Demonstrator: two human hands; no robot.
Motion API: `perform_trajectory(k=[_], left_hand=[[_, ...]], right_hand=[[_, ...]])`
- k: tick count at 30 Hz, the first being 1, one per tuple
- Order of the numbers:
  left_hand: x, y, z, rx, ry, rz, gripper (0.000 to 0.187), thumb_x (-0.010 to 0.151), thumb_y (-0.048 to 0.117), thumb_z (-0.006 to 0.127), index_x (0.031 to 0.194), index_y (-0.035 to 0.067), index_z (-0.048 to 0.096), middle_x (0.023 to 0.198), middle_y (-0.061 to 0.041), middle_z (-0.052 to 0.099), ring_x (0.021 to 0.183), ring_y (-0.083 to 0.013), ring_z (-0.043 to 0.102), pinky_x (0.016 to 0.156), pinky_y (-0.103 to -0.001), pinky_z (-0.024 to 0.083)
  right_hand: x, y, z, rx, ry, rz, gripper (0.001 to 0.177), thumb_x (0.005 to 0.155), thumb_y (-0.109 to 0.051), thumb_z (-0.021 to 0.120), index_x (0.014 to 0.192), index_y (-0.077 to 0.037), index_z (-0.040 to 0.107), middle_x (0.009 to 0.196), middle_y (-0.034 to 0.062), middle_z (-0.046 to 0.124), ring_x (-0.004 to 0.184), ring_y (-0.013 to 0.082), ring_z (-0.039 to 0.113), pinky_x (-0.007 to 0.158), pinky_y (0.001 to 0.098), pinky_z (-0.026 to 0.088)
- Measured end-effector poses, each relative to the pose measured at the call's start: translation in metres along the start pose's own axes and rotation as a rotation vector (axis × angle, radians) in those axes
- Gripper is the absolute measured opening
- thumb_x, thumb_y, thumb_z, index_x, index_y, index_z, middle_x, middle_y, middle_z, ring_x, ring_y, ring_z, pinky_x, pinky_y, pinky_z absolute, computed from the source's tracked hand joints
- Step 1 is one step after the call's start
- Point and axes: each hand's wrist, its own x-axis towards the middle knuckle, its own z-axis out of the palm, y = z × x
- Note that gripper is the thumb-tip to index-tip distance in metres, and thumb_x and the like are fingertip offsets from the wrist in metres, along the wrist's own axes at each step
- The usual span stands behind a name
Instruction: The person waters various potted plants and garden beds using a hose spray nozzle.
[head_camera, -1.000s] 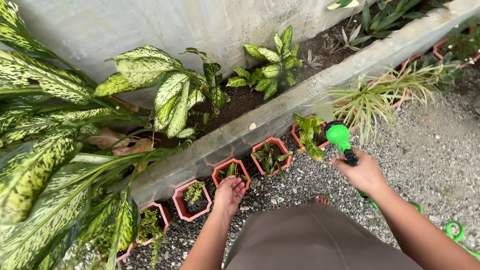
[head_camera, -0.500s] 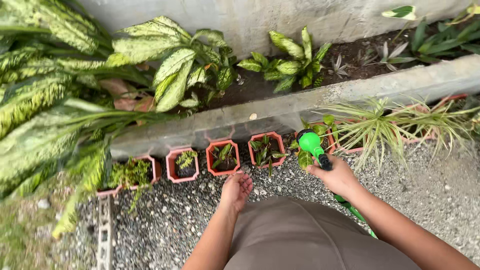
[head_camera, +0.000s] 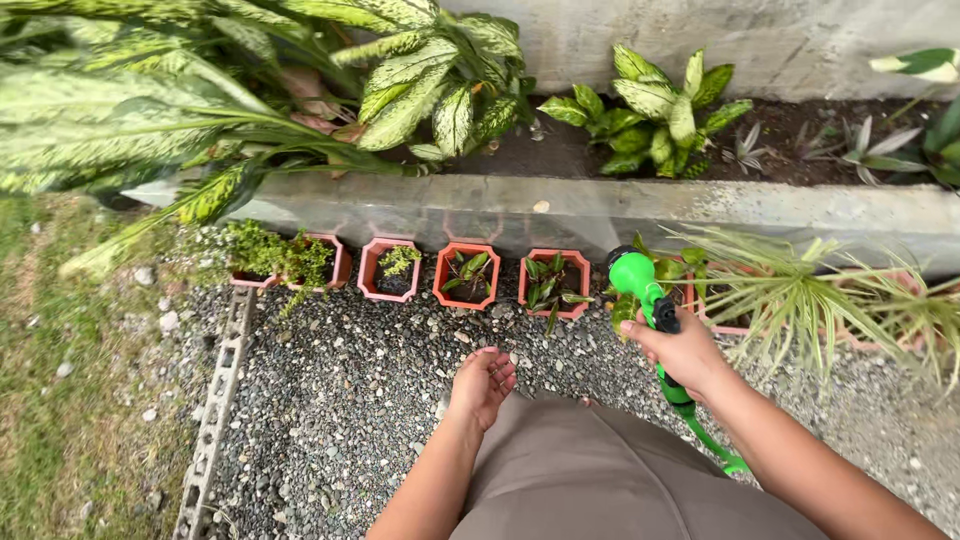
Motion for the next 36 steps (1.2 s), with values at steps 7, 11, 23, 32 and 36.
perform_trajectory(k=[7, 11, 23, 32, 36], left_hand=[[-0.013, 0.020, 0.005, -0.035, 0.001, 0.065, 0.014, 0.094, 0.010, 0.057, 0.108, 0.014, 0.060, 0.096, -0.004, 0.065, 0.084, -0.0191, 0.064, 0.074, -0.036, 0.054], [-0.021, 0.034, 0.008, -0.034, -0.004, 0.102, 0.012, 0.095, 0.010, 0.059, 0.107, 0.013, 0.060, 0.095, -0.004, 0.064, 0.083, -0.0187, 0.063, 0.073, -0.036, 0.054], [-0.032, 0.055, -0.035, -0.090, 0.034, 0.130, 0.009, 0.095, 0.011, 0.058, 0.104, 0.015, 0.059, 0.096, -0.004, 0.065, 0.082, -0.0179, 0.065, 0.073, -0.034, 0.055], [-0.029, 0.056, -0.037, -0.108, -0.021, 0.135, 0.007, 0.095, 0.013, 0.061, 0.102, 0.015, 0.064, 0.097, -0.003, 0.067, 0.084, -0.0170, 0.064, 0.074, -0.034, 0.054], [-0.031, 0.059, -0.035, -0.092, -0.018, 0.131, 0.007, 0.095, 0.013, 0.062, 0.101, 0.015, 0.063, 0.098, -0.001, 0.067, 0.085, -0.0163, 0.064, 0.076, -0.034, 0.054]], right_hand=[[-0.009, -0.010, 0.018, 0.041, -0.066, -0.004, 0.024, 0.084, -0.019, 0.079, 0.093, -0.006, 0.061, 0.069, -0.0018, 0.058, 0.058, 0.0094, 0.047, 0.053, 0.0280, 0.038], [-0.012, -0.018, 0.033, 0.038, -0.112, 0.012, 0.023, 0.083, -0.019, 0.079, 0.094, -0.007, 0.062, 0.068, -0.0030, 0.054, 0.057, 0.0097, 0.048, 0.053, 0.0292, 0.041], [0.000, -0.034, 0.064, -0.012, -0.156, -0.037, 0.026, 0.085, -0.021, 0.079, 0.095, -0.005, 0.062, 0.066, -0.0018, 0.053, 0.057, 0.0104, 0.048, 0.054, 0.0295, 0.041], [0.003, -0.045, 0.069, 0.065, -0.174, -0.051, 0.023, 0.086, -0.018, 0.076, 0.095, -0.006, 0.059, 0.063, -0.0006, 0.050, 0.056, 0.0131, 0.047, 0.054, 0.0309, 0.039], [0.003, -0.046, 0.069, 0.040, -0.134, -0.045, 0.021, 0.086, -0.016, 0.076, 0.093, -0.006, 0.059, 0.062, -0.0002, 0.050, 0.054, 0.0134, 0.048, 0.053, 0.0319, 0.039]])
